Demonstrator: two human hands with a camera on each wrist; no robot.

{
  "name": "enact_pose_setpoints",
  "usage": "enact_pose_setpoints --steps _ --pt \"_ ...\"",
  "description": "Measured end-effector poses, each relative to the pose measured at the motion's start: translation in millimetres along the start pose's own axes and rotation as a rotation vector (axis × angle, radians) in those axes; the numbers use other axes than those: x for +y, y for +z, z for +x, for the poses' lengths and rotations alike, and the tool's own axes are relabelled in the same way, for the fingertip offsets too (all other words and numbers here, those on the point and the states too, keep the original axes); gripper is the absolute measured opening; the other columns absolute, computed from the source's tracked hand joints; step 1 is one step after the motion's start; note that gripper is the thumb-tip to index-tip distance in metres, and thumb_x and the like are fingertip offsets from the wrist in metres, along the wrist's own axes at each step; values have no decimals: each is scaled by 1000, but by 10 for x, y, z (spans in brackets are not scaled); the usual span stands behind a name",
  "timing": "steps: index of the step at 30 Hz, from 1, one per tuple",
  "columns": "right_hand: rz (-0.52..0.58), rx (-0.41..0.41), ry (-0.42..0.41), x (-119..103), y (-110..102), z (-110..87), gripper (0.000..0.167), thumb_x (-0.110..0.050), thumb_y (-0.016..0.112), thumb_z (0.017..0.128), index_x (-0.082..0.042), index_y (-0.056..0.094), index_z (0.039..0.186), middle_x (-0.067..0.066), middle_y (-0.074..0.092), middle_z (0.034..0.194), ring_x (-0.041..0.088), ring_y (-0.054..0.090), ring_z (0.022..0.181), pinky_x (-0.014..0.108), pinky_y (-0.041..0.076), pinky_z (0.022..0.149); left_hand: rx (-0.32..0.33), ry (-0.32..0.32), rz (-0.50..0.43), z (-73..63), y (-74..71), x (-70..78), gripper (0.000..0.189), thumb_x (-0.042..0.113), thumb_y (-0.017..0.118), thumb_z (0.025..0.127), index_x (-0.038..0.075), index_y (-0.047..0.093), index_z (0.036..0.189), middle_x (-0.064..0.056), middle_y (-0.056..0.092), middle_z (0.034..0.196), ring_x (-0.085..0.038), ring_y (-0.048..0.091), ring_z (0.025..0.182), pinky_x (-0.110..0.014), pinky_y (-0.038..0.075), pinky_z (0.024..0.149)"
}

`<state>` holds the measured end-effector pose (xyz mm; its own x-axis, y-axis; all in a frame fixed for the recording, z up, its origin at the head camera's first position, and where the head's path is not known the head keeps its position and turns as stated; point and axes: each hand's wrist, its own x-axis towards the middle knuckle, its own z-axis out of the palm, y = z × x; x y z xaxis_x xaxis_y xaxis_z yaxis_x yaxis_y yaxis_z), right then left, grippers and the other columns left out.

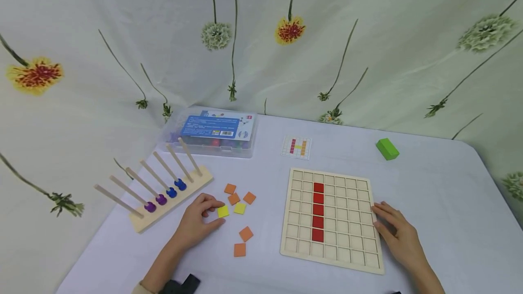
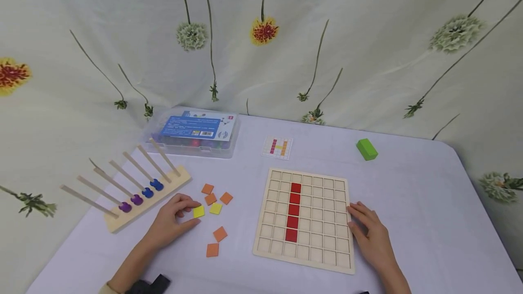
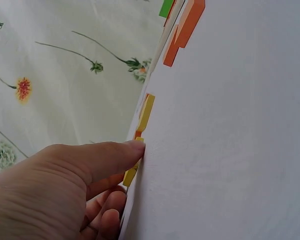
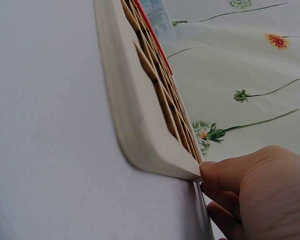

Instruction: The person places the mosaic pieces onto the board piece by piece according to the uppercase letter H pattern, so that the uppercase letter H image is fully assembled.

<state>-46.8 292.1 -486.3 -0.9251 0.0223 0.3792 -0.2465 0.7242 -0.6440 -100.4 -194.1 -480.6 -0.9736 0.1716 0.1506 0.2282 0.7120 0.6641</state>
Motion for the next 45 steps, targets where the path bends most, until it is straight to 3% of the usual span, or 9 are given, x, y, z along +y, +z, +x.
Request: enact_pose_setpoints --steps 7,17,23,26,33,40,45 --pt "4 -1 -1 0 -7 0 33 2 67 86 5 65 119 23 60 129 -27 22 126 0 10 106 33 30 -4 -1 19 1 30 7 84 72 12 74 100 5 57 96 -6 51 83 -19 47 70" --pt "-3 -5 11 8 2 0 34 1 67 87 3 65 120 22 60 130 -27 22 126 0 10 105 51 -1 -9 0 8 4 27 11 83 75 11 74 100 5 59 93 -6 50 79 -18 46 68" --pt "-3 -5 7 9 8 2 34 1 68 86 4 65 120 22 60 130 -26 22 126 3 11 109 38 -6 -30 18 -35 100 26 10 82 76 11 73 100 6 60 86 -7 51 76 -19 47 67" --pt "-2 -1 -4 8 6 7 34 3 68 85 5 65 119 24 60 129 -27 23 126 3 10 110 19 28 -22 74 -46 240 26 9 82 75 12 73 100 7 60 85 -8 52 78 -20 49 69" --pt "5 -2 -10 -9 -8 16 35 5 68 84 6 65 119 25 60 128 -27 23 126 2 11 108 -71 230 -45 364 78 785 26 8 80 74 11 72 99 6 61 87 -16 57 79 -27 52 69" --pt "4 -5 -3 -12 -10 13 35 3 68 85 5 65 120 24 59 128 -27 22 126 2 10 108 -220 332 -57 610 399 1445 24 15 77 78 10 72 101 2 63 92 -17 58 86 -25 51 74" --pt "-7 -8 4 -9 -16 14 34 2 68 86 5 64 120 24 59 129 -27 22 126 1 9 108 -322 373 -23 746 688 1728 24 20 77 81 11 73 103 2 63 93 -15 58 88 -18 46 75"
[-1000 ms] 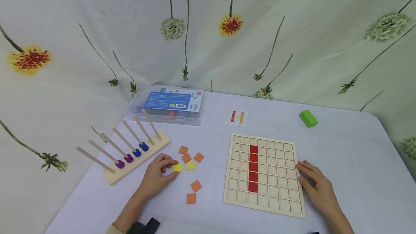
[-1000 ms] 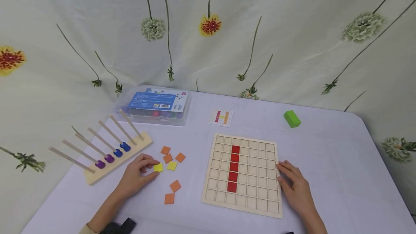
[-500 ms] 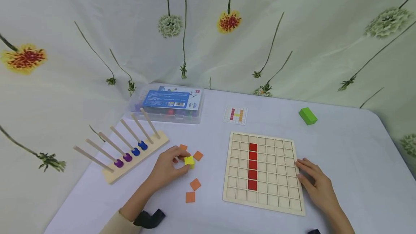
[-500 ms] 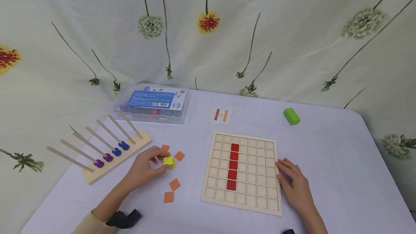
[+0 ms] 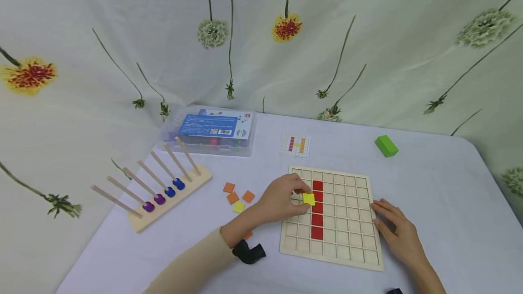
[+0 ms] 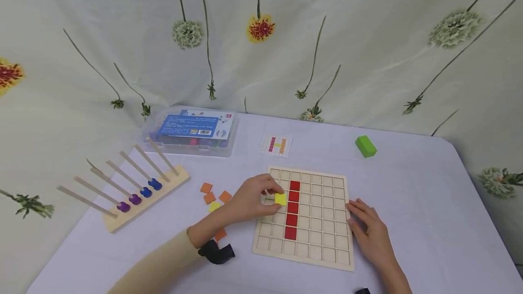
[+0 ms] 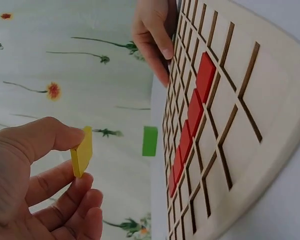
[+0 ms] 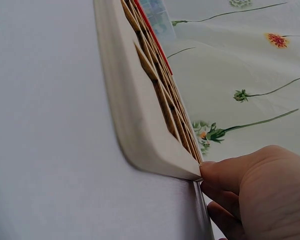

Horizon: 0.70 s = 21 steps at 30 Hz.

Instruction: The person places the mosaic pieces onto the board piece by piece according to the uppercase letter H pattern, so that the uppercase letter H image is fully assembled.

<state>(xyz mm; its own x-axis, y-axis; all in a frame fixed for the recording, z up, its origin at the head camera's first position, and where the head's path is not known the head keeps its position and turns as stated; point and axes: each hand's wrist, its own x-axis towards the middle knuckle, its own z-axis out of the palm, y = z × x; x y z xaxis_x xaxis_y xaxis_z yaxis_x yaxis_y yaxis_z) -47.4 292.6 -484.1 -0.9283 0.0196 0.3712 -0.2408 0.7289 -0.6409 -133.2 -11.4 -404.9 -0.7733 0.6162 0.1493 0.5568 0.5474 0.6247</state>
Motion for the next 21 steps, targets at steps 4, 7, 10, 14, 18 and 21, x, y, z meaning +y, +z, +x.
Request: enact_pose_setpoints --steps 4,7,10,14,18,21 --pt "1 5 -9 -9 8 3 34 4 68 84 5 65 119 24 60 128 -27 22 125 -1 11 104 -60 -1 31 170 206 54 23 23 77 82 13 74 103 5 63 92 -10 57 86 -15 42 74" --pt "7 12 -18 -17 13 6 34 5 69 84 5 65 118 24 60 127 -27 23 125 -2 12 103 -94 -8 72 271 354 64 23 24 77 82 15 74 103 7 63 91 -5 53 82 -14 40 71" --pt "11 15 -24 -14 16 9 34 4 68 84 6 65 118 24 60 126 -27 23 126 0 11 106 -124 -22 98 345 468 60 24 25 77 81 15 75 103 7 62 89 -3 50 78 -14 38 67" --pt "5 16 -25 -4 26 4 34 5 69 84 6 65 118 24 61 126 -27 23 125 1 10 107 -153 -39 109 399 567 36 24 25 79 80 15 76 101 7 61 86 -3 48 74 -14 37 61" --pt "2 12 -12 0 26 -2 34 4 68 85 5 65 118 23 60 127 -27 23 126 0 11 106 -164 -44 122 423 619 18 23 25 79 79 16 76 100 7 64 88 -3 48 76 -15 38 61" --pt "2 1 5 -1 18 -4 33 1 67 87 4 65 120 23 59 129 -26 22 126 0 11 105 -168 -46 136 425 641 13 23 25 79 79 17 77 100 7 68 93 -3 49 78 -15 38 63"
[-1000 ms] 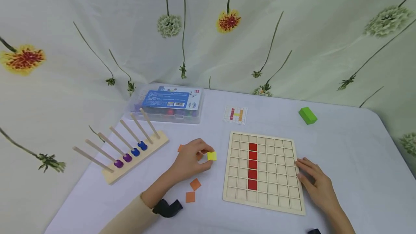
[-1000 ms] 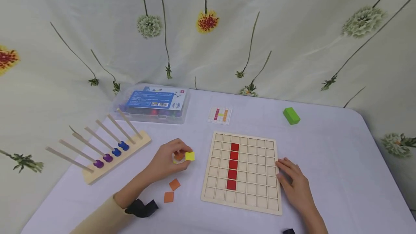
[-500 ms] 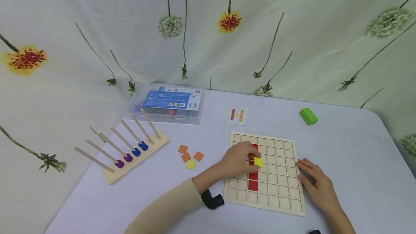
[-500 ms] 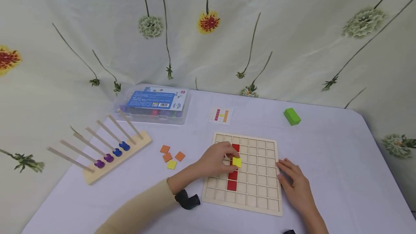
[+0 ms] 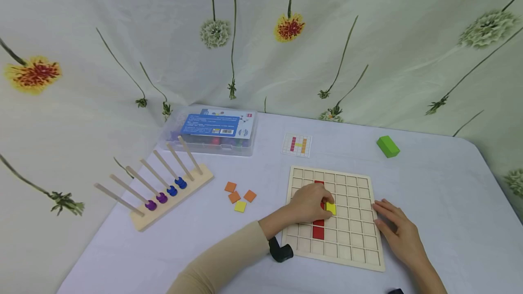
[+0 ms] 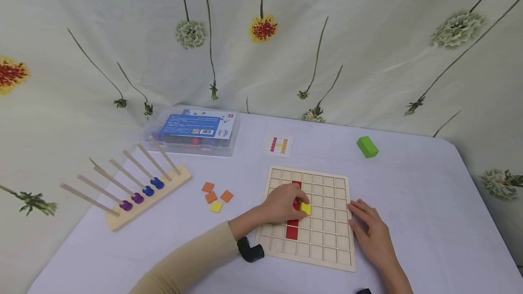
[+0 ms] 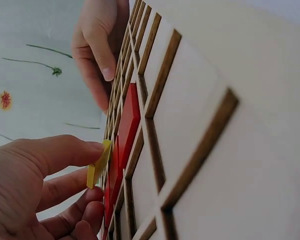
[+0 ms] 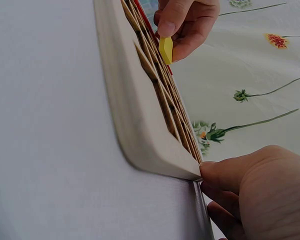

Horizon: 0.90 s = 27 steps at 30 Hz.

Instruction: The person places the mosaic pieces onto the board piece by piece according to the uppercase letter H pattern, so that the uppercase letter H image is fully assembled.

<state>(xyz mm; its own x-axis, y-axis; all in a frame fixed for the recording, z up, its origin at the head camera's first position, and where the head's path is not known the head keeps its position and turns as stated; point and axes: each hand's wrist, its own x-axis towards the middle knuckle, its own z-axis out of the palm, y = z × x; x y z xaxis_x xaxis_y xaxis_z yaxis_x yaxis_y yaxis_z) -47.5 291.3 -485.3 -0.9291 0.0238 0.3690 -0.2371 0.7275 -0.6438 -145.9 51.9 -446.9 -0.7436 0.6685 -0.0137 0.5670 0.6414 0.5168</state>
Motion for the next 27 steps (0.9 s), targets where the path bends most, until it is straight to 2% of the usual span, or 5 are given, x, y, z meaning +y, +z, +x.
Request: enact_pose_setpoints --steps 10,22,27 --pt "-2 -6 -5 8 -3 -5 33 2 67 86 4 65 119 23 59 129 -28 21 125 -5 15 99 -14 -1 31 18 31 10 23 25 77 80 18 77 102 7 67 95 -3 49 77 -15 36 62" --pt "11 0 -18 12 14 -1 34 5 68 84 6 65 118 23 60 128 -27 23 126 -5 16 100 18 19 83 9 40 21 26 22 78 77 16 76 103 6 65 91 -3 49 76 -14 37 61" --pt "0 4 -10 19 13 -7 34 5 68 84 6 65 118 23 60 128 -27 22 126 -5 15 99 27 31 131 -66 -69 85 34 24 78 77 16 75 110 6 64 91 -3 50 76 -14 36 57"
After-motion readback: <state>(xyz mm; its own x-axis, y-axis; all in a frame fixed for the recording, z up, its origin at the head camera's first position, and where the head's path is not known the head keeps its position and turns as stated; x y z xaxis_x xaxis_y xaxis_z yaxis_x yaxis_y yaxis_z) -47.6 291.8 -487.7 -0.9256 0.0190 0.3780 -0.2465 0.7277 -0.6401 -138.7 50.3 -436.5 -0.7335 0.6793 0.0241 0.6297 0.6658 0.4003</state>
